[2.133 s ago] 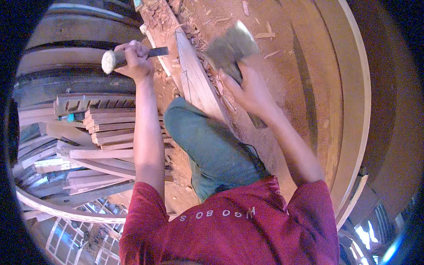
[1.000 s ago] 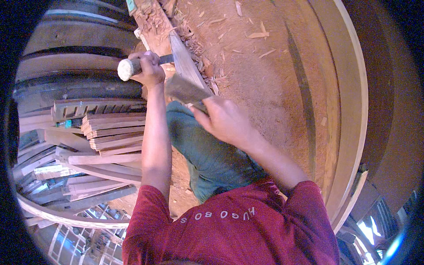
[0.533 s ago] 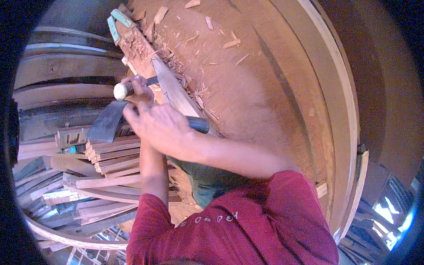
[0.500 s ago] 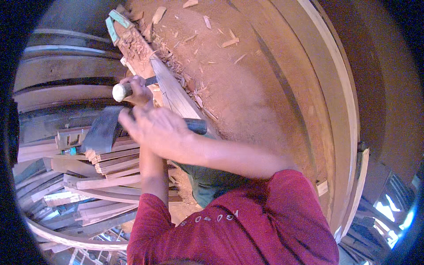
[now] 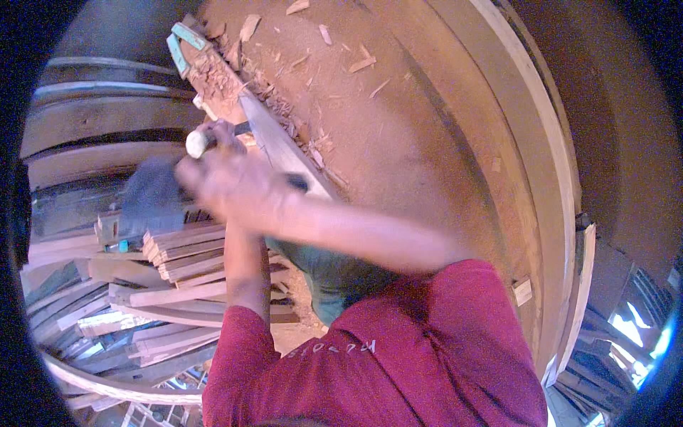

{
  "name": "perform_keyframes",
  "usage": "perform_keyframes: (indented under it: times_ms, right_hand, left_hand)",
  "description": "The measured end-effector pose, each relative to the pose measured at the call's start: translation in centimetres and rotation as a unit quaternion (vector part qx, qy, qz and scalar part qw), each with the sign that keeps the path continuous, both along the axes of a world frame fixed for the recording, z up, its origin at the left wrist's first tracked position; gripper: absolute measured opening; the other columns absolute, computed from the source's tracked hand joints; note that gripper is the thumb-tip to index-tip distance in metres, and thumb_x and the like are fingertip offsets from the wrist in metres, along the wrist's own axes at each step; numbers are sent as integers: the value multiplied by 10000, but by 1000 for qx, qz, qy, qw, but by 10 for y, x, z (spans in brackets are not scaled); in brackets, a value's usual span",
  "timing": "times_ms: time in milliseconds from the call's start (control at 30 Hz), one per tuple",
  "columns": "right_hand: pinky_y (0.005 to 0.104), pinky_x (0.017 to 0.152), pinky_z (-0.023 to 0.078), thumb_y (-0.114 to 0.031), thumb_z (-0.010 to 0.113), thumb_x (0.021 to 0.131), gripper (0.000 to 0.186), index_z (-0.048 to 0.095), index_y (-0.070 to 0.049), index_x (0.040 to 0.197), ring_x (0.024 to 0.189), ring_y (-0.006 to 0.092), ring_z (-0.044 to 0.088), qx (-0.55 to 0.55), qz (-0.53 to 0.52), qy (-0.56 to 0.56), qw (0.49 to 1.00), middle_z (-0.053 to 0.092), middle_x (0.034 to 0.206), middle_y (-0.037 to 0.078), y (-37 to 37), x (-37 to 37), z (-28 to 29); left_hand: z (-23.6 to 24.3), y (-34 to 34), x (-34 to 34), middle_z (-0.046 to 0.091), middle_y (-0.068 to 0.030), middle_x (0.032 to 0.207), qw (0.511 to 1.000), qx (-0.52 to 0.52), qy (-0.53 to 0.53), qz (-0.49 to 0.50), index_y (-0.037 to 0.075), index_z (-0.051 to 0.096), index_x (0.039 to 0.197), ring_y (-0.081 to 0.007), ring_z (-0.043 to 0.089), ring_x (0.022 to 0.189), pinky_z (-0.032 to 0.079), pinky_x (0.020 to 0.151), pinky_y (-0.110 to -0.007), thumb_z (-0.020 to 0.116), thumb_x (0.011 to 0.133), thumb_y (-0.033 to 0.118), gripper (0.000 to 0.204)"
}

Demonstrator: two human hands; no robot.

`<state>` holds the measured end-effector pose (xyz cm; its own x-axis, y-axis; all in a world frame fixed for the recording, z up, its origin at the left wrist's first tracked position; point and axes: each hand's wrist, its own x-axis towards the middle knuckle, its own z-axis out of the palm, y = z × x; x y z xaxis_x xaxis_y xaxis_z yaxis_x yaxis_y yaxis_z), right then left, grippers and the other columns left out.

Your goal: The person sits on the floor and uses a chisel and a wooden mallet to carve a piece of wood. They repeatedly strike the chisel to remove wood shavings, shaping the wood piece. The person occasionally adjusts the wood and clears debris from the work area.

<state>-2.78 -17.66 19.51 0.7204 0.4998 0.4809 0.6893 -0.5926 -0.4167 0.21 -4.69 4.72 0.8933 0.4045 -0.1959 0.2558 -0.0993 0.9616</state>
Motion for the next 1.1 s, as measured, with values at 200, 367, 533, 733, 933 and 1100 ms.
perform_keyframes:
  times_ms: [200,367,533,733,933,1100]
  right_hand:
    - [512,668,574,-226,622,906,501,472,6,1324,778,441,688,72,-35,113,990,681,935,237,-5,2,-5]
    - [557,720,542,-255,610,925,465,488,-45,1322,800,460,671,-62,-50,272,959,676,884,283,-7,9,13]
    - [569,747,519,-237,604,914,490,477,-30,1339,843,483,653,65,-30,198,978,659,875,316,-5,11,14]
    - [561,747,510,-250,628,913,419,518,33,1202,873,506,637,-69,-66,285,954,654,867,315,-11,9,0]
    - [420,569,485,-271,658,941,305,539,6,993,604,322,626,17,-139,265,954,618,681,158,-76,-51,-49]
    - [282,439,434,-183,635,968,196,522,-25,943,484,113,540,84,-195,467,858,546,624,23,-116,-123,-95]
  left_hand:
    - [-83,21,16,584,-20,1114,899,-398,-182,8,106,526,1215,-211,564,1019,443,939,-300,642,967,193,287]
    - [-86,27,31,560,-100,1251,979,8,-204,-21,38,465,1335,-207,566,1113,438,999,-341,810,763,159,679]
    - [-77,26,48,566,-151,1323,972,27,-233,20,-32,469,1354,-206,570,1162,438,1026,-346,854,665,129,806]
    - [-87,30,32,641,-124,1184,978,8,-207,-39,-33,497,1330,-188,611,1084,480,936,-319,809,725,75,690]
    - [-12,82,55,611,-30,760,896,-289,-274,199,23,583,885,-153,597,656,502,595,-308,671,837,17,100]
    - [17,89,2,635,13,790,921,68,-333,188,83,648,959,-145,608,699,520,665,-306,765,813,77,187]
